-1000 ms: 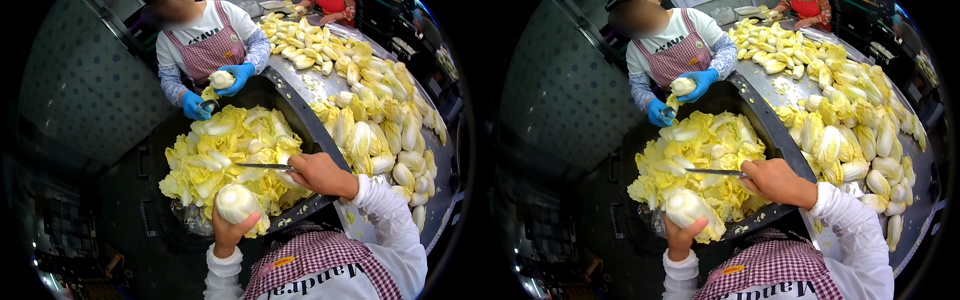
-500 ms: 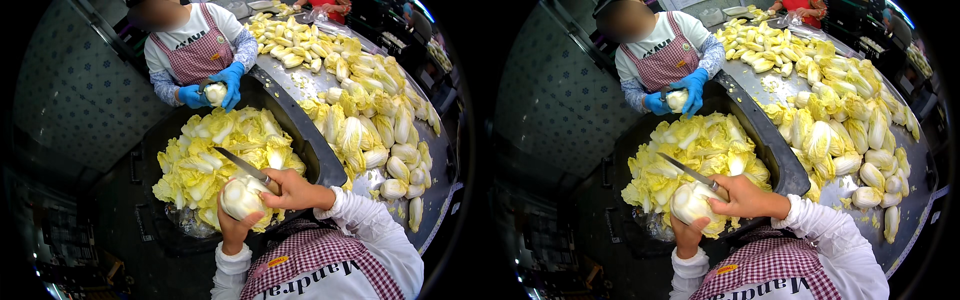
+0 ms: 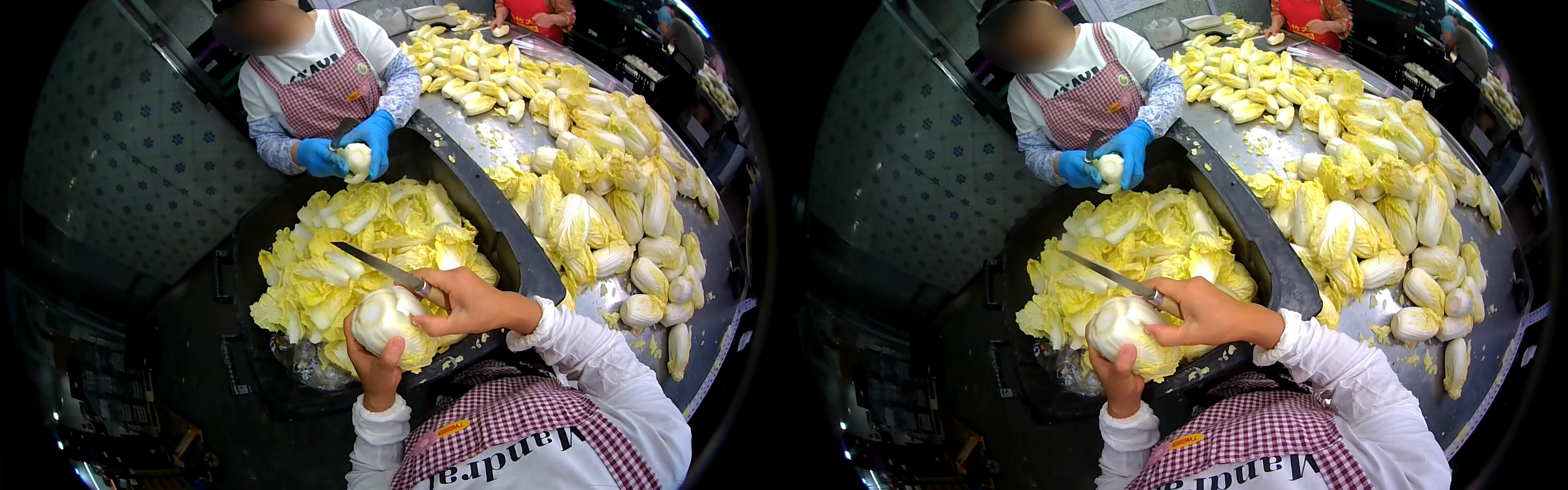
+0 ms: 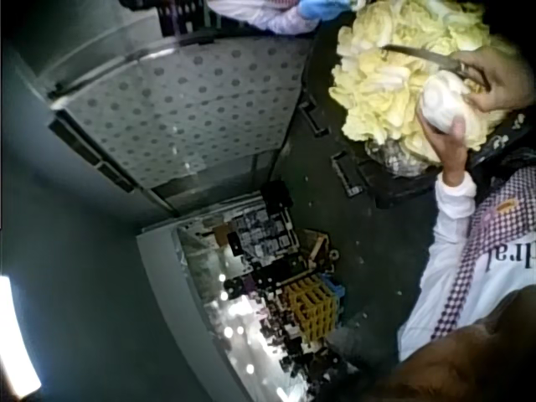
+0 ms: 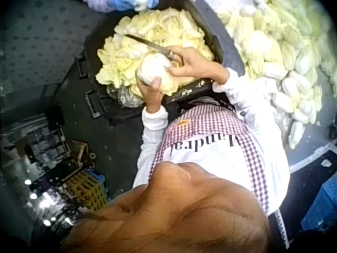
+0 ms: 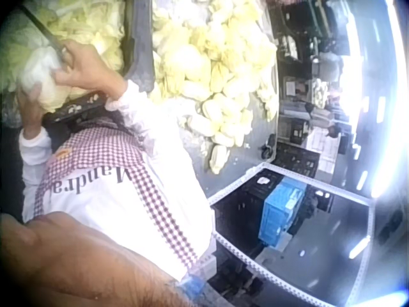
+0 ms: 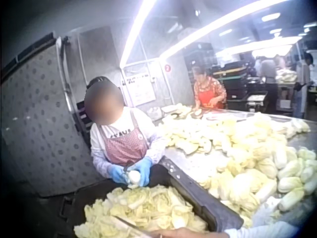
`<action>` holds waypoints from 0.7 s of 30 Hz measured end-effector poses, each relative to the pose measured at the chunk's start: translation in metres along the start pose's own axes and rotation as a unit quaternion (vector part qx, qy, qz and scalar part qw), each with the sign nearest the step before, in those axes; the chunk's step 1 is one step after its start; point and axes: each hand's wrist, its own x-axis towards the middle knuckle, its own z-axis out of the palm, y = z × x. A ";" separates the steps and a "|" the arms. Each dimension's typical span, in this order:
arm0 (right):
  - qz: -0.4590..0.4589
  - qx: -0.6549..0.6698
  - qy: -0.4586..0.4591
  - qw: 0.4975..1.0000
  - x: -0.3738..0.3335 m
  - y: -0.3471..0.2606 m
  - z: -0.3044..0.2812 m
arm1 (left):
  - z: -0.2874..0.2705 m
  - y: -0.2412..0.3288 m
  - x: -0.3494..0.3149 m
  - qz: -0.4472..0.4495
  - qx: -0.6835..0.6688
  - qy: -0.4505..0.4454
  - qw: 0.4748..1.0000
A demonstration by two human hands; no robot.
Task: The person uses a knife to trim the root ends of napa cabbages, discarding loose leaves and placing the trimmed heads into a container.
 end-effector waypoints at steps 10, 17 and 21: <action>-0.033 0.056 0.159 0.985 0.006 0.025 0.030 | -0.011 -0.015 0.012 0.033 0.087 -0.031 0.995; -0.064 -0.039 0.142 0.987 0.004 0.005 0.024 | 0.015 -0.014 -0.002 0.059 0.101 0.028 0.993; -0.037 -0.009 0.103 0.994 0.004 0.009 0.019 | 0.006 -0.006 0.000 0.073 0.162 -0.001 0.984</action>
